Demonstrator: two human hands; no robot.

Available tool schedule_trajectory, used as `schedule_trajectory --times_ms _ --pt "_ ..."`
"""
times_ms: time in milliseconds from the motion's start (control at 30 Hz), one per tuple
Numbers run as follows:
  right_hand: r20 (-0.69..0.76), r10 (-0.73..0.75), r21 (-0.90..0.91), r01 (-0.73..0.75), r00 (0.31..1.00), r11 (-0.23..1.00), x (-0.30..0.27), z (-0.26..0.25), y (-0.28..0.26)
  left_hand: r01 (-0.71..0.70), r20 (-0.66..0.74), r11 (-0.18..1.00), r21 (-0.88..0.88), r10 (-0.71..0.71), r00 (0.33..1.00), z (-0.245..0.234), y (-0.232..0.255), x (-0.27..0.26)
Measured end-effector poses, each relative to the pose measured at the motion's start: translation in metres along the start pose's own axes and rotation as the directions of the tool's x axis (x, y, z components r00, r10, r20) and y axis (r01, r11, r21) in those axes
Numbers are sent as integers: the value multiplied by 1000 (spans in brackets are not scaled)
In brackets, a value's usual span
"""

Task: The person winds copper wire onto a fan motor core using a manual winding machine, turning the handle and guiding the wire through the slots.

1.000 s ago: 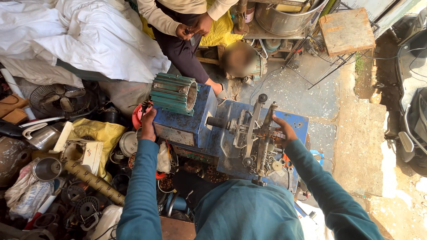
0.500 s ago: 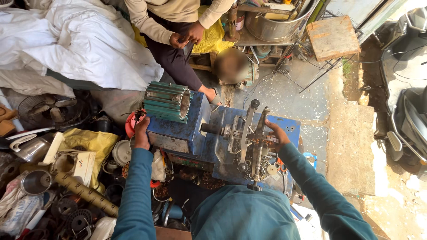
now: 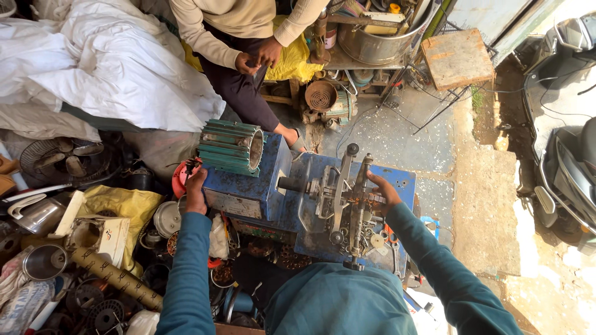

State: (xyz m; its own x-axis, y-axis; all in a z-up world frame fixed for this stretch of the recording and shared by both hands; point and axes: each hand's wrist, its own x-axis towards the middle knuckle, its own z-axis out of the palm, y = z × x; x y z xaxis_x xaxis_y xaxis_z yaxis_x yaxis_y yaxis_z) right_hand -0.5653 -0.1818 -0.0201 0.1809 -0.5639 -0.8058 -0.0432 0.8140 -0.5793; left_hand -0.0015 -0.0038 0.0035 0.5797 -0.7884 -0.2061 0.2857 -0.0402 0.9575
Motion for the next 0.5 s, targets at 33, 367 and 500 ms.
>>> schedule_trajectory --times_ms 33,367,500 --pt "6 -6 -6 6 1000 1000 0 0 0 -10 1 1000 -17 10 1000 1 0 0" --pt "-1 -29 13 29 1000 1000 -6 2 -2 -35 -17 999 16 35 999 1 1 0" --pt "-4 -31 -12 31 1000 999 -5 -1 0 -33 -2 999 6 33 999 7 7 -3"
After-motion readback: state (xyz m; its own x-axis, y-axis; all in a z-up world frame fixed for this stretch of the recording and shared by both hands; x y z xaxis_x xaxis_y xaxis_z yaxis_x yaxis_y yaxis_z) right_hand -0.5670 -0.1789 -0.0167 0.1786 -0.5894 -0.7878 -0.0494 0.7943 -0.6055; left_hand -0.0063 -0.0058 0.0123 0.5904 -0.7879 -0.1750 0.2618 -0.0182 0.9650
